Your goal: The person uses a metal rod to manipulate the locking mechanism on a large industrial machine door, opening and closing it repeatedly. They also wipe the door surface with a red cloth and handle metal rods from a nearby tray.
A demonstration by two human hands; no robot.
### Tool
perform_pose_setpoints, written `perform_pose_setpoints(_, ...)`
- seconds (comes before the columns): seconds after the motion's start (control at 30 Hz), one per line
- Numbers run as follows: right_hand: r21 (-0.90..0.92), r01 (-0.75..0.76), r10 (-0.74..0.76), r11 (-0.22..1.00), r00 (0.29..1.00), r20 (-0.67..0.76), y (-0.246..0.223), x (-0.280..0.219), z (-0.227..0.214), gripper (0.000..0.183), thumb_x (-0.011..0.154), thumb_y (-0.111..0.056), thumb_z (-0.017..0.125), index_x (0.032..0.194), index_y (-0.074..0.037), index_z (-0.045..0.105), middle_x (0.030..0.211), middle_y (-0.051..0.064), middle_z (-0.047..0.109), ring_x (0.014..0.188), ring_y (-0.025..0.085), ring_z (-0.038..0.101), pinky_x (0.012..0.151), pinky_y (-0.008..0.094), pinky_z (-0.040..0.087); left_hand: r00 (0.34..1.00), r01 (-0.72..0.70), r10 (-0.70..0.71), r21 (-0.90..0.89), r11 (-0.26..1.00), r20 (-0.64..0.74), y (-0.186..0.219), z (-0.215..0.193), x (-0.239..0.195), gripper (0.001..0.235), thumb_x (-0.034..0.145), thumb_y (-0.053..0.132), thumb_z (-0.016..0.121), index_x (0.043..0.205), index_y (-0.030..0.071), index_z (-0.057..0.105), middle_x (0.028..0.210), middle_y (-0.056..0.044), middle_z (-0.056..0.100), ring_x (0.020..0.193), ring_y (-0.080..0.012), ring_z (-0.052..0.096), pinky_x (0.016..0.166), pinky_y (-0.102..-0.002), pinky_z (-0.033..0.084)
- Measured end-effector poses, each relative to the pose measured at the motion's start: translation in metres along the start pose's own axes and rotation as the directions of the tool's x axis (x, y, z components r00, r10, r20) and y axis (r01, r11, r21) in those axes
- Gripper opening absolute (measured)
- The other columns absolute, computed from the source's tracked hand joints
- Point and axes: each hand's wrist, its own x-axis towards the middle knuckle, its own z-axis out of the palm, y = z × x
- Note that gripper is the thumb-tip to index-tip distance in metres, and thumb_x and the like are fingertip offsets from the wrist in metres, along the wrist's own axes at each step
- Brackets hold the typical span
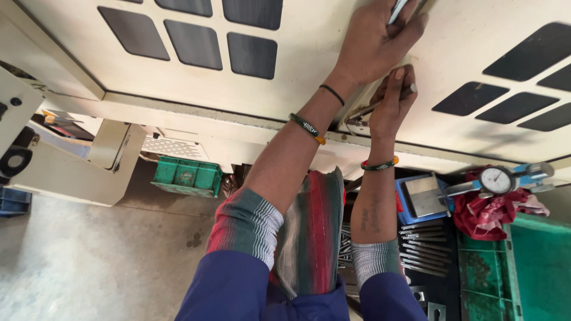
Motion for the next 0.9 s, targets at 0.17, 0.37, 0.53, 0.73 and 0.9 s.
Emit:
perform_pose_setpoints(0.17, 0.015, -0.012, 0.012, 1.000, 1.000, -0.006, -0.003, -0.001, 0.003, 0.034, 0.115, -0.034, 0.052, 0.090, -0.013, 0.043, 0.071, -0.006, 0.035, 0.059, 0.003, 0.030, 0.052, 0.023, 0.025, 0.998, 0.068, -0.068, 0.041, 0.997, 0.001, 0.011, -0.014, 0.002, 0.018, 0.095, 0.014, 0.072, 0.099, 0.005, 0.058, 0.065, 0.001, 0.053, 0.053, -0.0069, 0.049, 0.052, -0.026, 0.043)
perform_pose_setpoints(0.37, 0.022, -0.010, 0.011, 1.000, 0.999, -0.037, -0.008, -0.003, 0.008, 0.035, 0.115, -0.035, 0.053, 0.089, -0.013, 0.043, 0.068, -0.006, 0.034, 0.055, 0.003, 0.027, 0.050, 0.024, 0.022, 0.996, 0.077, -0.078, -0.008, 0.997, -0.041, 0.012, -0.033, 0.001, 0.022, 0.098, 0.014, 0.071, 0.088, 0.010, 0.052, 0.065, 0.003, 0.050, 0.055, -0.0043, 0.048, 0.051, -0.025, 0.044)
perform_pose_setpoints(0.53, -0.001, 0.004, -0.004, 1.000, 0.998, -0.056, -0.008, -0.002, 0.010, 0.039, 0.115, -0.038, 0.053, 0.087, -0.013, 0.043, 0.066, -0.006, 0.033, 0.056, 0.004, 0.027, 0.051, 0.025, 0.023, 0.994, 0.046, -0.040, 0.062, 0.997, -0.100, 0.005, -0.048, 0.003, 0.026, 0.096, 0.013, 0.070, 0.081, 0.012, 0.049, 0.061, 0.006, 0.049, 0.052, -0.0024, 0.046, 0.049, -0.024, 0.040)
perform_pose_setpoints(0.73, -0.004, 0.006, -0.007, 1.000, 0.998, -0.057, -0.003, -0.002, 0.009, 0.039, 0.114, -0.040, 0.053, 0.086, -0.014, 0.042, 0.064, -0.007, 0.033, 0.055, 0.003, 0.027, 0.050, 0.024, 0.022, 0.990, 0.037, -0.033, 0.026, 0.999, -0.140, 0.004, -0.064, 0.002, 0.027, 0.098, 0.010, 0.069, 0.082, 0.011, 0.047, 0.062, 0.005, 0.045, 0.054, -0.0033, 0.041, 0.050, -0.025, 0.036)
perform_pose_setpoints(0.9, 0.049, -0.001, 0.003, 0.999, 0.999, -0.044, 0.003, -0.003, 0.005, 0.037, 0.115, -0.036, 0.055, 0.088, -0.014, 0.042, 0.067, -0.008, 0.033, 0.056, 0.003, 0.025, 0.050, 0.024, 0.019, 0.989, 0.039, -0.042, -0.023, 0.999, -0.143, 0.007, -0.071, 0.001, 0.027, 0.098, 0.007, 0.069, 0.084, 0.010, 0.045, 0.067, 0.004, 0.045, 0.057, -0.0029, 0.040, 0.051, -0.025, 0.035)
